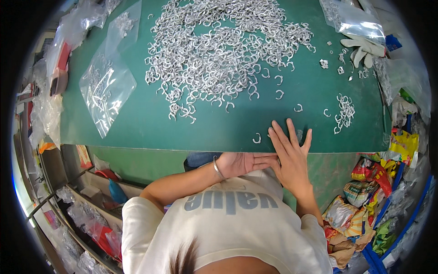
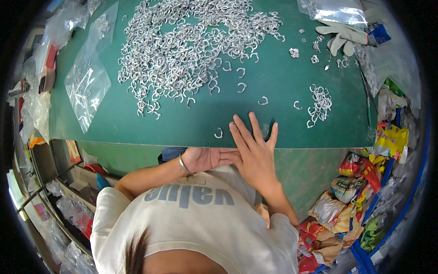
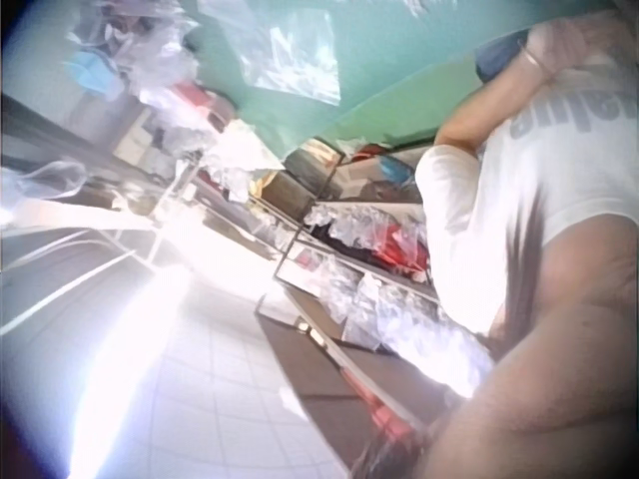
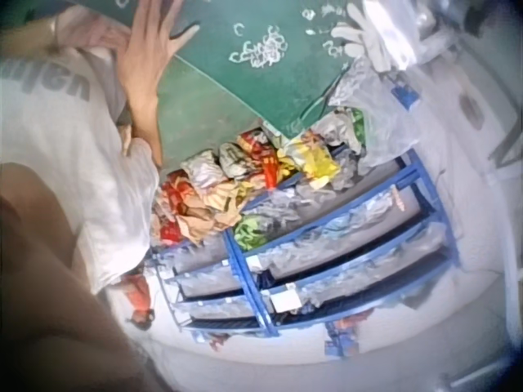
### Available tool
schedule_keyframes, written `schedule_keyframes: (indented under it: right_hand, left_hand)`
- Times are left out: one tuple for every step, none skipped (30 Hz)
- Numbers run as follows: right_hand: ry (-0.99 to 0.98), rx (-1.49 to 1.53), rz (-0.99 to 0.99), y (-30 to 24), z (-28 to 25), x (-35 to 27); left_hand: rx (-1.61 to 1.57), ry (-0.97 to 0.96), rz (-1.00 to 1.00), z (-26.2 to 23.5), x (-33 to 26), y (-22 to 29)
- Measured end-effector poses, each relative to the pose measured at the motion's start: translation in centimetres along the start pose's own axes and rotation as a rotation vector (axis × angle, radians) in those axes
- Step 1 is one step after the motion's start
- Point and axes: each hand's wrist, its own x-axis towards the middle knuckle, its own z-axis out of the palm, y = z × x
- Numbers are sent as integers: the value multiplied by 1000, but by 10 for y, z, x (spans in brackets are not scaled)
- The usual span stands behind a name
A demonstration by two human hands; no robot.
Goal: The person sorts through a pile of silver metal hardware rings on a green work surface, picking them up one by one and placing them into a small plastic bag.
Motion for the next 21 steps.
schedule_keyframes:
  right_hand:
    - [1, 29, -20, -1, 1, -2]
    - [-11, 38, -26, -5, 3, -1]
    - [-24, 47, -33, -10, 5, 3]
    - [-33, 51, -41, -12, 6, 6]
    - [-28, 90, -81, -12, 11, 3]
    - [-23, 128, -121, -11, 19, -3]
    - [-19, 170, -162, -13, 24, -5]
    - [45, 196, -170, -17, 22, -6]
    - [73, 258, -220, -15, 25, -6]
    - [101, 321, -266, -12, 30, -7]
    - [130, 384, -312, -12, 33, -8]
    - [161, 433, -325, -16, 34, -10]
    - [219, 490, -317, -15, 34, -10]
    - [276, 547, -309, -12, 33, -11]
    - [332, 603, -300, -7, 32, -10]
    - [416, 575, -241, 2, 30, -7]
    - [500, 543, -182, 6, 24, 4]
    - [494, 379, -66, 7, 13, 16]
    - [492, 212, 55, 3, -2, 34]
    - [475, 89, 56, 6, -1, 46]
    - [456, -33, 58, 9, -1, 58]
  left_hand:
    - [-26, -19, 27, 4, -1, 2]
    - [-34, -43, 29, 2, -1, 1]
    - [-43, -67, 32, -1, -1, 0]
    - [-47, -95, 35, -3, 0, -1]
    - [-128, -111, 30, -9, 0, -3]
    - [-209, -127, 24, -17, -1, -6]
    - [-290, -139, 21, -21, -3, -8]
    - [-297, -142, 42, -24, -4, -10]
    - [-303, -145, 62, -27, -3, -12]
    - [-311, -146, 80, -25, -3, -13]
    - [-265, -81, 64, -24, -5, -13]
    - [-220, -16, 47, -23, -7, -12]
    - [-171, 44, 33, -18, -8, -10]
    - [-124, 68, 14, -17, -10, -11]
    - [-77, 92, -5, -16, -12, -11]
    - [-27, 116, -22, -13, -15, -11]
    - [59, 112, -42, -9, -19, -9]
    - [146, 107, -60, -3, -25, -8]
    - [237, 100, -86, 6, -30, -6]
    - [258, 215, -67, 24, -36, -5]
    - [246, 232, -84, 24, -39, -4]
